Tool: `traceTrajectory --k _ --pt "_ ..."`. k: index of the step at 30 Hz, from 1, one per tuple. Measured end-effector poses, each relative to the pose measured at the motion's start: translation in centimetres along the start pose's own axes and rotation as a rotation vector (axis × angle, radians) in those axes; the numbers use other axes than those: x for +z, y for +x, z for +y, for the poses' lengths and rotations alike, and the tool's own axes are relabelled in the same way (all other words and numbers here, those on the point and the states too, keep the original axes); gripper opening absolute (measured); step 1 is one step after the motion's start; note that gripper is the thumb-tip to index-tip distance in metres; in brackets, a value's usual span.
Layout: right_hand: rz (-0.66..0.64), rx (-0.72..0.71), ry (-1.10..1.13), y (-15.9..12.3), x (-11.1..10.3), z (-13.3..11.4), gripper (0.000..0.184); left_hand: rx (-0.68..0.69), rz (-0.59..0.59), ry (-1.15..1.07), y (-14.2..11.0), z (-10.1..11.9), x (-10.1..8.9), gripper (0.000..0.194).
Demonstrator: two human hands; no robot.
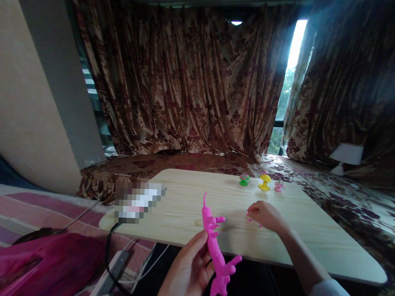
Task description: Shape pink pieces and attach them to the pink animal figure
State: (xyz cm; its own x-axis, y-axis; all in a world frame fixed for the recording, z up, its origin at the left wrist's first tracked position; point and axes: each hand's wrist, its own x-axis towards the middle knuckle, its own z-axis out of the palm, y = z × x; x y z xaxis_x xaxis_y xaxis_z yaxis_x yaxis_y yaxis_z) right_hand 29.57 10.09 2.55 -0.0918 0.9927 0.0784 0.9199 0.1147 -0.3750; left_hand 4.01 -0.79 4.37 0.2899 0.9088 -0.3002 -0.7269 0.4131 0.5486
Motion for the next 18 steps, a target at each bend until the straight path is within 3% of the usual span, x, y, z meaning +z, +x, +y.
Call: traceTrajectory --k 4,9,13,18 --pt "-0.034 0.035 0.012 0.5 -0.3 -0.6 0.026 0.001 -0.020 0.001 0.2 0.1 -0.3 0.022" --pt "0.078 0.020 0.083 -0.9 -1.6 -2.2 0.020 -0.006 -0.004 0.010 0.4 0.1 -0.8 0.017" --pt "0.165 -0.104 0.236 -5.5 -3.3 -5.5 0.024 0.078 -0.052 0.018 -0.2 0.2 -0.4 0.014" --pt "0.315 -0.355 0.462 -11.7 -4.0 -10.8 0.010 0.200 -0.149 0.047 -1.3 0.2 0.6 0.021"
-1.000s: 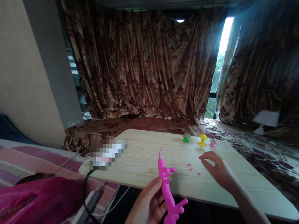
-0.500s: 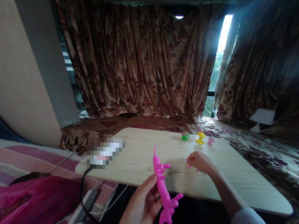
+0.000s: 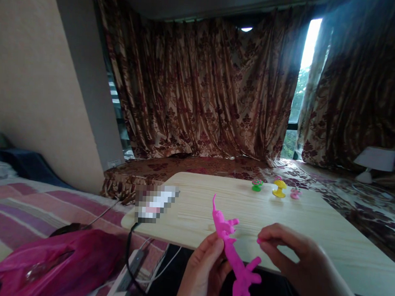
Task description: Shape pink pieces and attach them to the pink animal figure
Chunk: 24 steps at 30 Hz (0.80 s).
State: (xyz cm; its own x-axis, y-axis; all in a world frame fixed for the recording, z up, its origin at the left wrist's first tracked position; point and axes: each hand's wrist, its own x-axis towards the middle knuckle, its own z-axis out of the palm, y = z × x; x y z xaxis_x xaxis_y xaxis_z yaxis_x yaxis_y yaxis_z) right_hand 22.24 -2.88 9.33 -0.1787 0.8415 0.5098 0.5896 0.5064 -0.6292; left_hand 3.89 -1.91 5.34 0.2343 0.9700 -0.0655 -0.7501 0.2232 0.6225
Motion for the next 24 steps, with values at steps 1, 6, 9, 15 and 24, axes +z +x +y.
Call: traceTrajectory --k 1,6,9,15,24 --pt "0.006 -0.043 0.031 -0.4 0.4 -0.8 0.008 0.025 -0.001 0.006 -0.1 0.1 0.1 0.021" --pt "0.062 -0.188 0.052 -0.6 2.3 -1.8 0.012 0.095 0.034 0.023 -0.5 0.5 0.6 0.023" --pt "0.098 -0.221 -0.016 -0.5 2.8 -1.5 0.016 0.112 0.063 0.019 -0.8 0.5 0.9 0.023" --pt "0.157 -0.275 -0.135 -0.6 3.2 -1.8 0.012 0.101 0.063 0.015 -0.8 0.4 0.8 0.024" --pt "0.153 -0.251 -0.112 -0.4 3.6 -1.9 0.010 0.095 0.052 0.046 -0.9 0.4 1.0 0.026"
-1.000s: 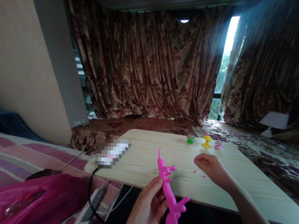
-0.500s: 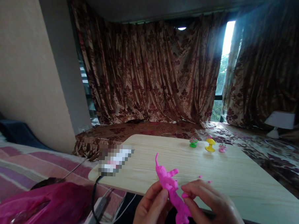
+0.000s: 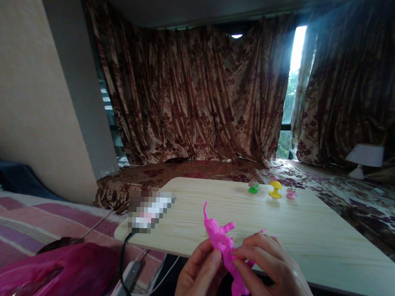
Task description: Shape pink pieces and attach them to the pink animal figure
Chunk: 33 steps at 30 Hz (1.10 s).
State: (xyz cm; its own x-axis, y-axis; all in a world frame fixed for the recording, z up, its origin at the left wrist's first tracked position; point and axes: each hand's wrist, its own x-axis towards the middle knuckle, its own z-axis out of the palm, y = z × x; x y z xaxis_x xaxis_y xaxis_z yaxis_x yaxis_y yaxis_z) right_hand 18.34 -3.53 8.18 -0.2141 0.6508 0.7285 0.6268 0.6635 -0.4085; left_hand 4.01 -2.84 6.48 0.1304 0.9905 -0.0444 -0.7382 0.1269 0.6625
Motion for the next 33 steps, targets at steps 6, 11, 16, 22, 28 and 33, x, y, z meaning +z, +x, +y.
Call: traceTrajectory --k 6,11,16,22,28,33 --pt "0.001 -0.009 -0.030 0.0 0.0 0.1 0.010 0.017 0.009 0.001 -0.1 0.0 0.1 0.026" --pt "0.012 -0.010 -0.078 -0.1 0.2 0.1 0.011 0.026 0.017 -0.013 -0.2 -0.2 0.2 0.024" --pt "0.015 -0.003 -0.126 -0.1 0.2 0.3 0.008 0.002 0.027 -0.020 0.1 -0.5 -0.1 0.023" --pt "0.062 -0.046 -0.197 -0.4 -0.8 0.7 0.020 -0.006 0.031 -0.019 0.5 -0.8 -0.5 0.025" --pt "-0.033 0.026 -0.137 -0.4 -0.3 0.4 0.006 0.009 0.028 0.029 0.2 -0.5 -0.1 0.025" --pt "-0.035 0.031 -0.126 -0.3 -0.3 0.5 0.008 0.011 0.041 0.033 0.0 -0.5 0.3 0.024"
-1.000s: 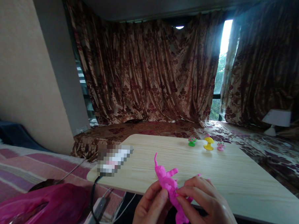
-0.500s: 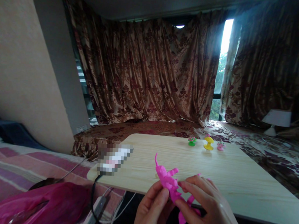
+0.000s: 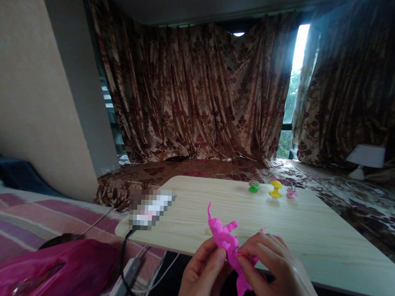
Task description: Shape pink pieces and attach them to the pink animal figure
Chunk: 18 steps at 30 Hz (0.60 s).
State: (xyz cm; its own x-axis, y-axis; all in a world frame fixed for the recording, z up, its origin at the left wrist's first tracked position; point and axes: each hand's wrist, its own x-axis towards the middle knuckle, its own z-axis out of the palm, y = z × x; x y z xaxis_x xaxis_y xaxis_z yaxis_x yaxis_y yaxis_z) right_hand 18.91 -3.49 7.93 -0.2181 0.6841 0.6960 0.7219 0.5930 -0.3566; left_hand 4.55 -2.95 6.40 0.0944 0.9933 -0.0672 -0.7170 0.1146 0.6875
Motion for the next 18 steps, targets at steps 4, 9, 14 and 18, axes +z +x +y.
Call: traceTrajectory --k 4,9,14,18 --pt "-0.006 0.011 0.010 0.0 0.1 -0.2 0.010 -0.023 -0.002 -0.031 -0.1 -0.1 0.1 0.024" --pt "-0.002 0.039 0.020 -0.2 0.2 -0.3 0.009 -0.040 -0.040 -0.033 0.3 -0.2 -0.3 0.024" --pt "0.068 -0.017 -0.020 -0.5 0.0 0.3 0.017 -0.063 -0.084 -0.046 0.9 -0.5 -0.9 0.021" --pt "-0.044 0.054 -0.061 -0.5 0.5 0.3 0.009 -0.064 -0.104 -0.051 0.9 -0.7 -0.8 0.019"
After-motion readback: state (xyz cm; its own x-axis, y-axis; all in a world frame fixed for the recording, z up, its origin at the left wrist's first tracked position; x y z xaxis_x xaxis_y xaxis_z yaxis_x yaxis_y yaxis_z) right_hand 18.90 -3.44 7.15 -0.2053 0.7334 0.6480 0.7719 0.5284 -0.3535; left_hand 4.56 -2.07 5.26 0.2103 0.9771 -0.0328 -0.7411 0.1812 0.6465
